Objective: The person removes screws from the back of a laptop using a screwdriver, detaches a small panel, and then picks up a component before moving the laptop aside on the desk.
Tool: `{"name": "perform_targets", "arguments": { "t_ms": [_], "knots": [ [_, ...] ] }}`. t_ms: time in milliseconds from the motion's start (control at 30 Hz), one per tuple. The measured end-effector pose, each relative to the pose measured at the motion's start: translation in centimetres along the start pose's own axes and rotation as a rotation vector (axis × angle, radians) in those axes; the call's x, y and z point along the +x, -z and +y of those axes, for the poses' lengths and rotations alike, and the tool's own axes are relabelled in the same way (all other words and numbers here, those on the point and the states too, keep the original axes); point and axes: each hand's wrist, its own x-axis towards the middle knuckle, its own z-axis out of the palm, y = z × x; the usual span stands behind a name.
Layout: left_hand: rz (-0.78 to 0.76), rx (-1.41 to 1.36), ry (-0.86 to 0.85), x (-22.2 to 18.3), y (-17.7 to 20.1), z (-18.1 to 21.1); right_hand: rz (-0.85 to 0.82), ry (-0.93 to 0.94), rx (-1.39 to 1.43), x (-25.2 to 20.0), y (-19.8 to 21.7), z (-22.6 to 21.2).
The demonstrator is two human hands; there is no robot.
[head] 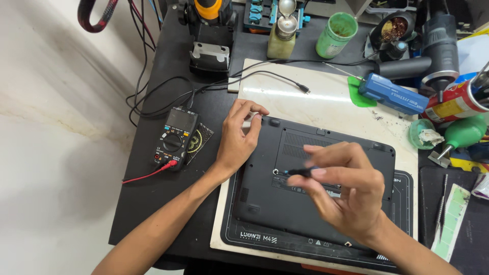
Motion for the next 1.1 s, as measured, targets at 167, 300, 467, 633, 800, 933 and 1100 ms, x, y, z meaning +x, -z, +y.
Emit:
{"name": "perform_targets", "arguments": {
  "t_ms": [167,300,467,633,800,933,1100],
  "knots": [
    [-0.004,-0.057,0.078,0.0,0.0,0.4,-0.051,0.002,-0.002,0.5,0.7,-0.4],
    [-0.032,-0.139,0.160,0.2,-0.1,1.0,0.009,0.015,0.033,0.9,0.3,-0.7],
    [-0.048,-0.137,0.159,0.2,0.0,1.1,-0.016,0.001,-0.053,1.0,0.5,-1.1],
    [-0.060,-0.132,0.159,0.4,-0.1,1.1,-0.061,0.046,-0.005,0.9,0.8,-1.0],
    [-0.059,-0.134,0.174,0.3,-0.2,1.1,-0.021,-0.037,0.008,0.0,0.4,-0.3],
    [-0.062,-0.131,0.157,0.4,-0.2,1.1,-0.118,0.002,0.030,0.1,1.2,-0.4],
    [-0.057,-0.120,0.164,0.4,-0.2,1.1,-0.037,-0.048,0.077,0.0,0.5,-0.2]
  ]
}}
